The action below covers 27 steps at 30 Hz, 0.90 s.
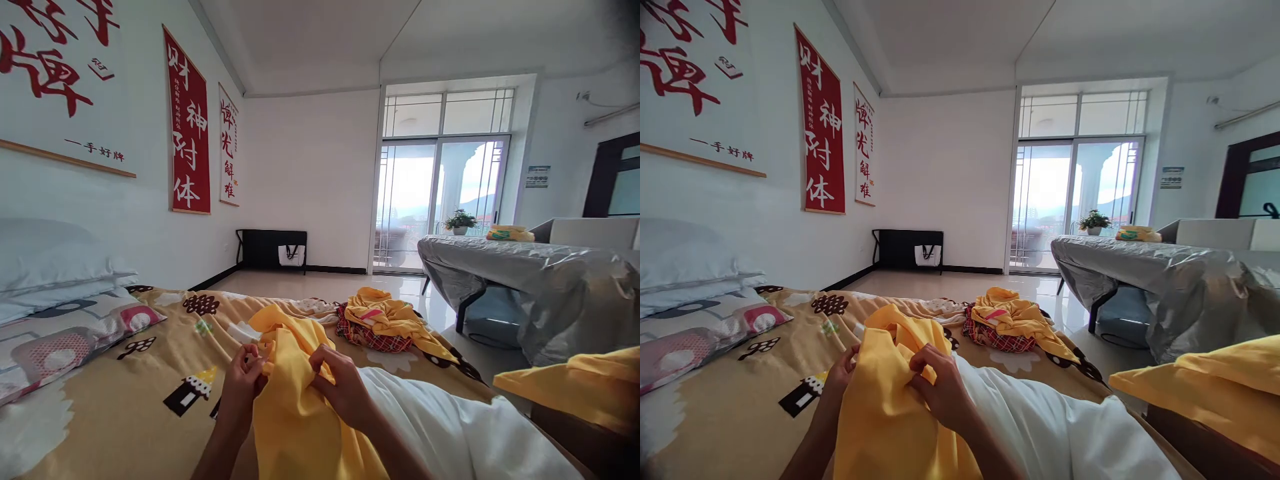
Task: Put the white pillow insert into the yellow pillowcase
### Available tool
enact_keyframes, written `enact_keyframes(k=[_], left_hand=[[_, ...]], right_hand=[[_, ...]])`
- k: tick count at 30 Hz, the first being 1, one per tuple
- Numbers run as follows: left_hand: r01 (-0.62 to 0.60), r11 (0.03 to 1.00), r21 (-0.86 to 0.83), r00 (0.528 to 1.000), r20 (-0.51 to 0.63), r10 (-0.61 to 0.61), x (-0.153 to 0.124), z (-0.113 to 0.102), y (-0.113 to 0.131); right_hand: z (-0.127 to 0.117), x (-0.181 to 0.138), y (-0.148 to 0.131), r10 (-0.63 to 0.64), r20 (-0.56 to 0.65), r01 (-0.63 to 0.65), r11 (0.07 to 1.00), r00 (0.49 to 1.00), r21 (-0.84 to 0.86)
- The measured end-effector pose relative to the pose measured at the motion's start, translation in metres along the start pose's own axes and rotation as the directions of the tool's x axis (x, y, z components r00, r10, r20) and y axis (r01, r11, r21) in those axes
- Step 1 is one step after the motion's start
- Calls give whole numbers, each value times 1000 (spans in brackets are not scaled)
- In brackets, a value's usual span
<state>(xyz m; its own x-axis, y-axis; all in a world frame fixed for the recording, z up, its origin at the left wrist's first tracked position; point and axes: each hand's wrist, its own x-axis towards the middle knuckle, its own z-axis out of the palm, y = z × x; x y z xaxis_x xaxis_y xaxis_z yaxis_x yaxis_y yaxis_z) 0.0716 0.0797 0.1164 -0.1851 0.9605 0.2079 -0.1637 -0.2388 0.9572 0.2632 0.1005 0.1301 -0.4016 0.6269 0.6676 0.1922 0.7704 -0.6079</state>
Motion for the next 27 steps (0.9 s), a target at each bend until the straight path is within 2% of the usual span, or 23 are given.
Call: enact_keyframes(k=[2,4,6,8,10,11,13,16,18,20,23,25,27], left_hand=[[-33,999,4,999,-37,33,-9,5,5],[-107,989,101,990,-81,115,-21,11,12],[-164,952,257,985,0,170,-34,19,17],[-226,902,368,970,171,174,-46,29,15],[-278,873,400,944,280,173,-52,40,6],[-286,869,403,942,283,179,-54,45,-1],[-252,877,410,959,228,170,-55,52,-16],[-140,921,365,987,120,103,-53,55,-31],[-77,950,301,995,78,56,-52,53,-31],[-64,968,242,997,60,51,-51,52,-25],[-78,973,216,994,94,59,-49,55,-16],[-69,971,228,992,121,42,-48,57,-14],[-58,969,241,991,134,26,-46,56,-17]], right_hand=[[-7,-1,10,45,-112,-40,998,993,48],[-10,-1,18,94,-204,-70,990,974,122],[-9,-3,22,148,-283,-93,976,948,198],[-6,-5,20,170,-312,-99,968,935,232],[-2,-8,14,148,-308,-82,973,940,215],[-1,-9,10,125,-304,-65,978,944,200],[0,-9,3,80,-317,-23,983,945,180],[-3,-9,-2,44,-355,17,986,934,167],[-4,-9,-1,49,-366,10,987,929,160],[-4,-9,3,63,-359,-10,989,931,149],[-4,-10,8,133,-342,-104,989,930,102],[-6,-10,7,194,-285,-188,981,939,49],[-10,-11,-1,207,-163,-207,978,965,18]])
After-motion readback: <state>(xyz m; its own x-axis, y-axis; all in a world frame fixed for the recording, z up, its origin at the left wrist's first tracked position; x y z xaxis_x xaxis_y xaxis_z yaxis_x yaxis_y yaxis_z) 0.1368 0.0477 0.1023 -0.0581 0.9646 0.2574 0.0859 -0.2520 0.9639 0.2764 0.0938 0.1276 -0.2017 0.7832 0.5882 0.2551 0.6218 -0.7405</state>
